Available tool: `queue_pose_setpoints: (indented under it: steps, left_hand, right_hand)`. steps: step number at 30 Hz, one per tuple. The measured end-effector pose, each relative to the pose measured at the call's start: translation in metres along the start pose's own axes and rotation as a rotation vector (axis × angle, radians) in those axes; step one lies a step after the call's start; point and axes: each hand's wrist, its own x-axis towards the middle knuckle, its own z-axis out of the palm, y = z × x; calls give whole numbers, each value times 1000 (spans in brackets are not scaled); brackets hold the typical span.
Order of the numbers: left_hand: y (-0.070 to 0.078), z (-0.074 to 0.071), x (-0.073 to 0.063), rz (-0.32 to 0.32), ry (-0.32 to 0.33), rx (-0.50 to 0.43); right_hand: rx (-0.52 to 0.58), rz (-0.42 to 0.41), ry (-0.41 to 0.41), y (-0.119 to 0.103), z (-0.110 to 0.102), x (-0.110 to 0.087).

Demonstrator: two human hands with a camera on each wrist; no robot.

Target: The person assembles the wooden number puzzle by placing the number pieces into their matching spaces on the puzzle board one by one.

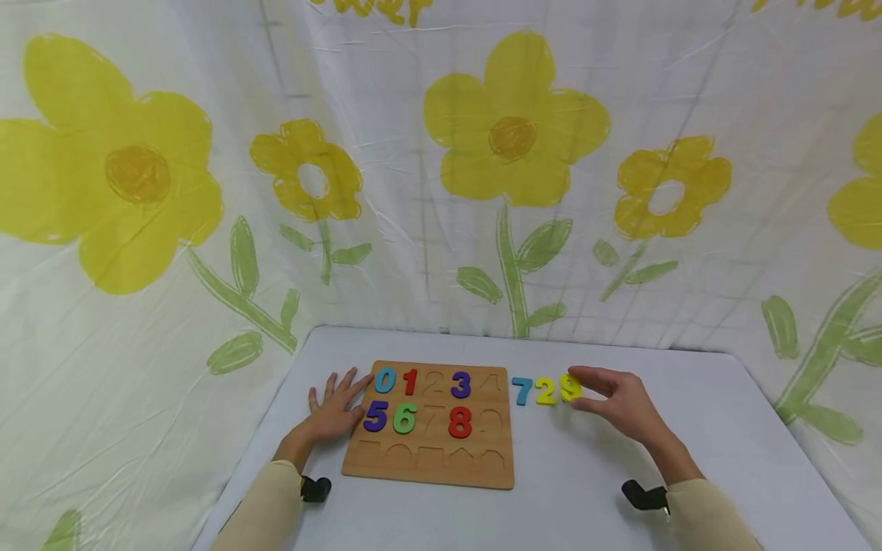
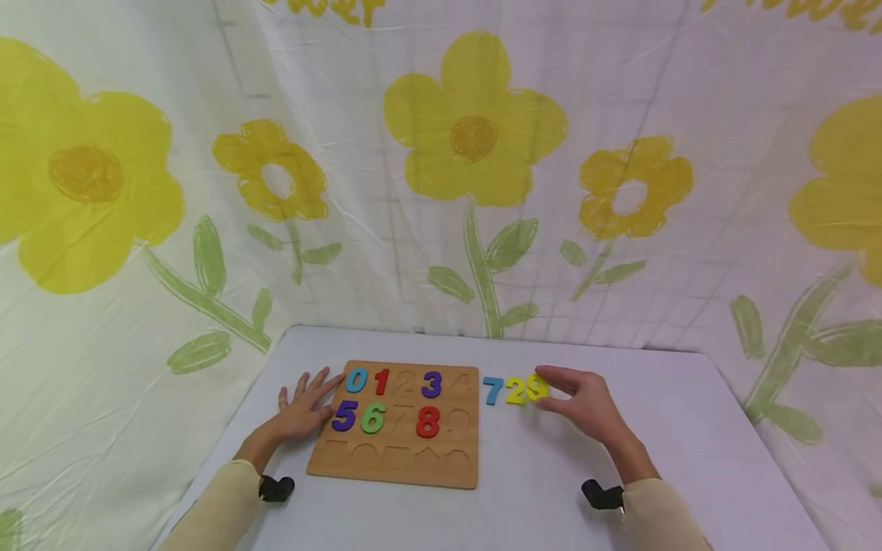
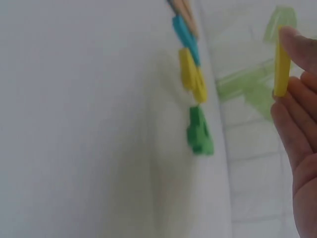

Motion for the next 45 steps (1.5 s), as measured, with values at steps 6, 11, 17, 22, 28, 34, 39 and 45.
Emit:
queue_pose_setpoints:
  steps: [6, 11, 17, 22, 28, 34, 39, 45]
  left_hand:
    - [-4, 2, 1, 24, 17, -23]
    - [-11, 6, 2, 51, 34, -52]
    - [-15, 9, 6, 52, 45, -50]
    - [-14, 8, 7, 28, 32, -26]
    - [-10, 6, 5, 12, 13, -30]
    - [-4, 1, 1, 10, 5, -10]
    - [0, 0, 1, -5, -2, 12]
    - [0, 2, 0, -12, 3, 10]
  right_hand:
    - [39, -17, -34, -23, 20, 7]
    - [52, -38, -65, -35, 40, 12]
    - [42, -93, -110, -41, 63, 16]
    - [37, -123, -161, -43, 80, 17]
    - [1, -135, -191, -44, 96, 17]
    - [-18, -114, -221, -44, 111, 19]
    - [-87, -119, -257, -43, 121, 21]
    - [-166, -128, -271, -43, 127, 24]
